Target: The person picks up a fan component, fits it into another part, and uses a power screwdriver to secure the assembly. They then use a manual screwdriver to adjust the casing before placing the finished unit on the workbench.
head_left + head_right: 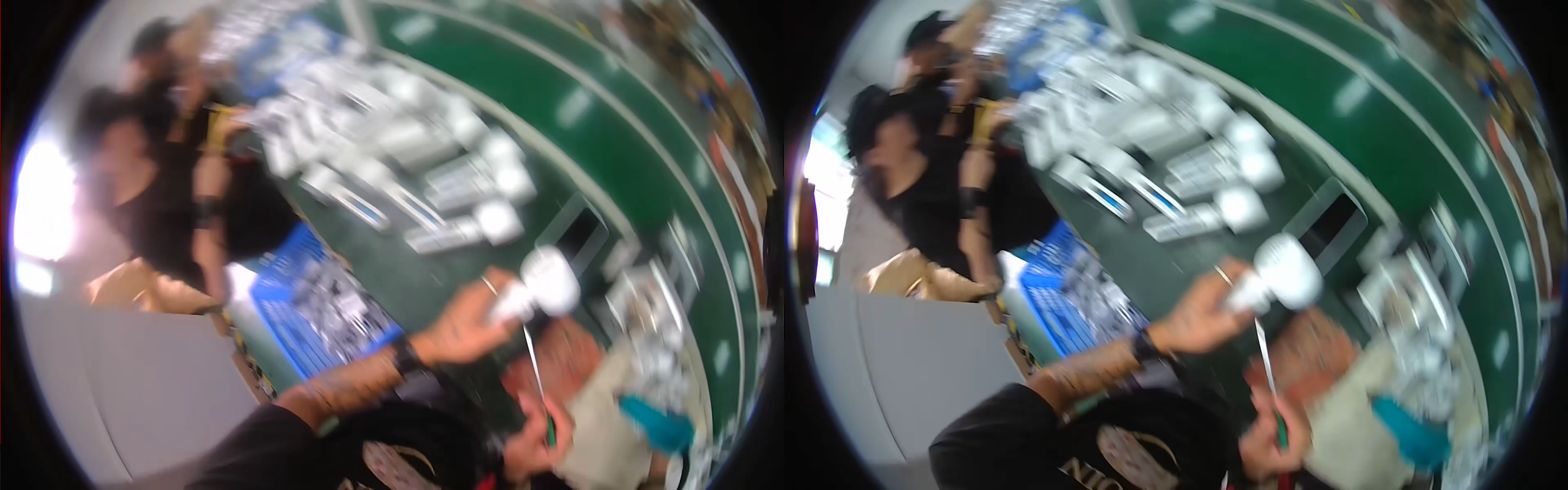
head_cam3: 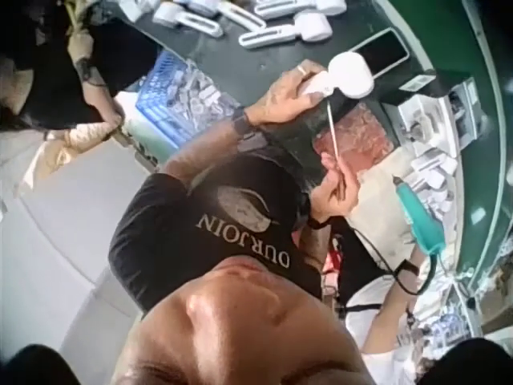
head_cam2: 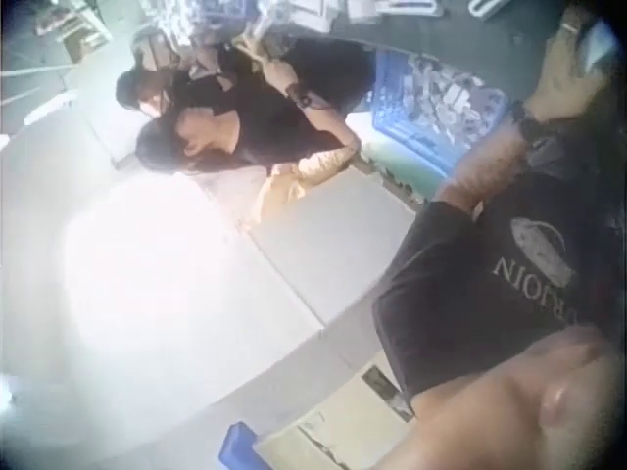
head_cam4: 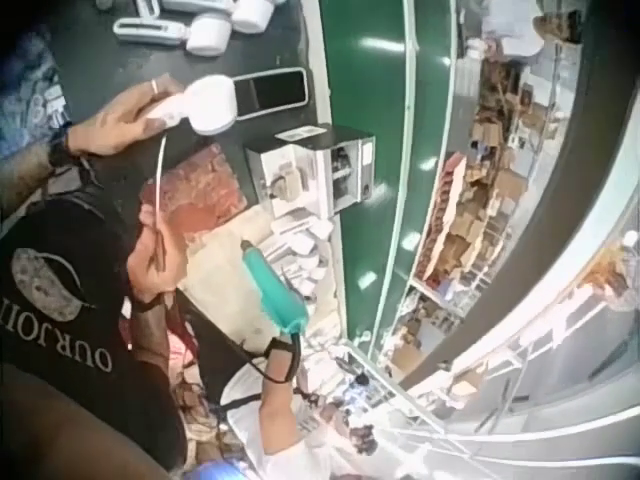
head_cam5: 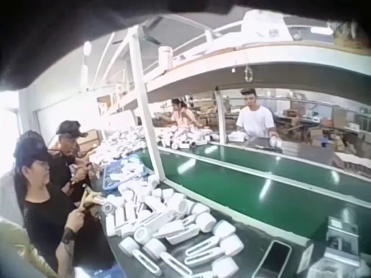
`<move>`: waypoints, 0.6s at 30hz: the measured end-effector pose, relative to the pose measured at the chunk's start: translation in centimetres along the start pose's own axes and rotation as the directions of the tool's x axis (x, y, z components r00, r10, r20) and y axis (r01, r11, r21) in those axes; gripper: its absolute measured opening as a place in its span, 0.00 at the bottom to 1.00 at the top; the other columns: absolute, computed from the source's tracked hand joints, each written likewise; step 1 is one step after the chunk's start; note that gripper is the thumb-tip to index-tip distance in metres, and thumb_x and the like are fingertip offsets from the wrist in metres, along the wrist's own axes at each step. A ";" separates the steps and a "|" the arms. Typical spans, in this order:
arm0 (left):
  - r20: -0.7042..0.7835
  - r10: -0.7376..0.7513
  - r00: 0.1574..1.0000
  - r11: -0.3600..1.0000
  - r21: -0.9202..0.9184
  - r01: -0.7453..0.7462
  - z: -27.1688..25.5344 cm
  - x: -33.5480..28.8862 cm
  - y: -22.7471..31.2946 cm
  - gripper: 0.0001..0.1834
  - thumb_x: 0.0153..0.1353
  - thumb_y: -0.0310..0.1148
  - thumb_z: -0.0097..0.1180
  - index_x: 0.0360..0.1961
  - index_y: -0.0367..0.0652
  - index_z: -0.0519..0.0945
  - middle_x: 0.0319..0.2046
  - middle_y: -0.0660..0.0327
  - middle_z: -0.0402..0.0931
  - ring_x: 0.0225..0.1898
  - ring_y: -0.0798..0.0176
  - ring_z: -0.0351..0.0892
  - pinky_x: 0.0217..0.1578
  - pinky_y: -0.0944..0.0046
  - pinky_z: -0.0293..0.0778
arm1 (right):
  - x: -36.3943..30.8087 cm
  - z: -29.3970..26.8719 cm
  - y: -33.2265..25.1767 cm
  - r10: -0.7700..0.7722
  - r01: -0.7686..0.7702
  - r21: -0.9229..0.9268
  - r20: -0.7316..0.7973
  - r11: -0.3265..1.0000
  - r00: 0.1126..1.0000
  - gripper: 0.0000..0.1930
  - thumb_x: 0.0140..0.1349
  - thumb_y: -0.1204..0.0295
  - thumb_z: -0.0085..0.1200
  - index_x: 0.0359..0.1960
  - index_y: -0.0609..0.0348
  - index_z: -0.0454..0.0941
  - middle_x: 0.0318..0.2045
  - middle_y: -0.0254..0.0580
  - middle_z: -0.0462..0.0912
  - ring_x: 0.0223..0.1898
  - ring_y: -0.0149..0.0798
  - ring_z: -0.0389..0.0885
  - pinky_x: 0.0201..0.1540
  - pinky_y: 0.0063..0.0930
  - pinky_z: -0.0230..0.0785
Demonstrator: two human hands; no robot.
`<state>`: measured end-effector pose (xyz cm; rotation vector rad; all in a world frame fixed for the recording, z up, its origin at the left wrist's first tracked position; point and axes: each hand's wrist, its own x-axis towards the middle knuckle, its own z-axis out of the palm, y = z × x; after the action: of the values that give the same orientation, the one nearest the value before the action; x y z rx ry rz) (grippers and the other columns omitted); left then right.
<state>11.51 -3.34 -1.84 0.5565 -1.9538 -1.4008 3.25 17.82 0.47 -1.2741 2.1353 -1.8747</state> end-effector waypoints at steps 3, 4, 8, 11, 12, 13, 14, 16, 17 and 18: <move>-0.051 -0.175 0.983 0.964 -0.210 0.161 0.2 -0.7 -1.8 0.22 0.62 0.33 0.59 0.55 0.39 0.70 0.42 0.53 0.77 0.43 0.60 0.78 0.47 0.59 0.75 | 3.5 1.5 -1.0 -0.057 0.047 0.097 0.107 0.994 0.993 0.08 0.69 0.77 0.52 0.44 0.72 0.76 0.28 0.50 0.85 0.28 0.41 0.85 0.35 0.31 0.78; 0.035 -0.254 0.966 0.953 -0.162 0.257 0.0 -0.4 -1.0 0.23 0.62 0.32 0.54 0.58 0.38 0.67 0.44 0.62 0.73 0.45 0.70 0.70 0.48 0.67 0.67 | 3.9 1.5 -0.9 -0.054 0.042 0.097 0.128 0.994 0.990 0.07 0.69 0.79 0.51 0.44 0.72 0.76 0.28 0.51 0.85 0.28 0.41 0.86 0.35 0.31 0.78; 0.041 -0.213 0.976 0.963 -0.162 0.217 0.8 -0.1 -1.3 0.23 0.63 0.32 0.57 0.56 0.36 0.70 0.41 0.53 0.80 0.42 0.62 0.78 0.46 0.61 0.74 | 4.3 0.9 -0.3 -0.073 0.071 0.019 0.161 0.997 0.984 0.07 0.67 0.82 0.53 0.45 0.72 0.76 0.28 0.52 0.85 0.28 0.41 0.86 0.35 0.30 0.78; 0.038 -0.202 0.979 0.966 -0.159 0.206 1.2 -0.2 -1.6 0.23 0.62 0.32 0.56 0.57 0.35 0.69 0.41 0.53 0.80 0.42 0.62 0.79 0.46 0.61 0.74 | 4.3 0.8 -0.1 -0.105 0.106 0.001 0.167 0.994 0.980 0.08 0.65 0.82 0.55 0.45 0.71 0.76 0.28 0.51 0.85 0.28 0.40 0.86 0.34 0.28 0.78; 0.048 -0.204 0.978 0.966 -0.153 0.209 1.2 -0.3 -1.5 0.23 0.62 0.32 0.56 0.57 0.35 0.69 0.41 0.53 0.80 0.42 0.62 0.79 0.46 0.61 0.74 | 4.2 0.7 -0.2 -0.110 0.109 0.013 0.183 0.994 0.977 0.08 0.65 0.83 0.55 0.45 0.71 0.77 0.28 0.51 0.85 0.28 0.39 0.86 0.33 0.28 0.78; 0.043 -0.208 0.977 0.965 -0.152 0.213 1.1 -0.4 -1.4 0.24 0.62 0.32 0.57 0.58 0.35 0.69 0.41 0.53 0.80 0.42 0.62 0.79 0.45 0.62 0.74 | 4.2 0.8 -0.3 -0.115 0.113 0.026 0.198 0.993 0.973 0.08 0.64 0.83 0.56 0.44 0.70 0.77 0.29 0.50 0.85 0.28 0.38 0.86 0.32 0.27 0.78; 0.035 -0.212 0.977 0.965 -0.154 0.215 1.3 -0.4 -1.3 0.24 0.62 0.32 0.57 0.58 0.35 0.69 0.41 0.53 0.80 0.41 0.62 0.79 0.45 0.62 0.74 | 4.3 0.6 -0.3 -0.111 0.108 0.025 0.192 0.994 0.975 0.08 0.64 0.83 0.56 0.44 0.70 0.77 0.29 0.50 0.85 0.28 0.38 0.86 0.32 0.27 0.78; 0.025 -0.197 0.980 0.972 -0.125 0.199 1.6 -0.2 -1.3 0.24 0.61 0.32 0.57 0.58 0.35 0.69 0.40 0.53 0.81 0.41 0.61 0.79 0.45 0.62 0.74 | 4.5 0.4 -0.4 -0.100 0.100 0.010 0.205 0.995 0.974 0.08 0.63 0.82 0.58 0.43 0.68 0.78 0.30 0.47 0.86 0.28 0.38 0.86 0.32 0.26 0.77; 0.010 -0.183 0.983 0.978 -0.098 0.183 1.6 -0.2 -1.3 0.24 0.61 0.32 0.57 0.58 0.35 0.69 0.40 0.54 0.81 0.40 0.61 0.79 0.44 0.62 0.75 | 4.7 0.3 -0.4 -0.096 0.096 0.009 0.199 0.995 0.975 0.08 0.63 0.82 0.58 0.43 0.68 0.78 0.30 0.47 0.86 0.28 0.38 0.86 0.32 0.26 0.77; 0.016 -0.182 0.983 0.978 -0.096 0.183 1.7 -0.2 -1.2 0.24 0.61 0.32 0.57 0.58 0.35 0.69 0.40 0.54 0.81 0.40 0.61 0.79 0.44 0.62 0.75 | 4.9 0.2 -0.4 -0.143 0.151 -0.019 0.208 0.988 0.967 0.12 0.58 0.83 0.62 0.43 0.69 0.78 0.30 0.47 0.86 0.27 0.40 0.86 0.30 0.29 0.78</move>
<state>10.38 -2.51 -3.39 0.7009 -1.8672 -1.6033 0.32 14.81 3.11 -1.5977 2.0271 -1.6726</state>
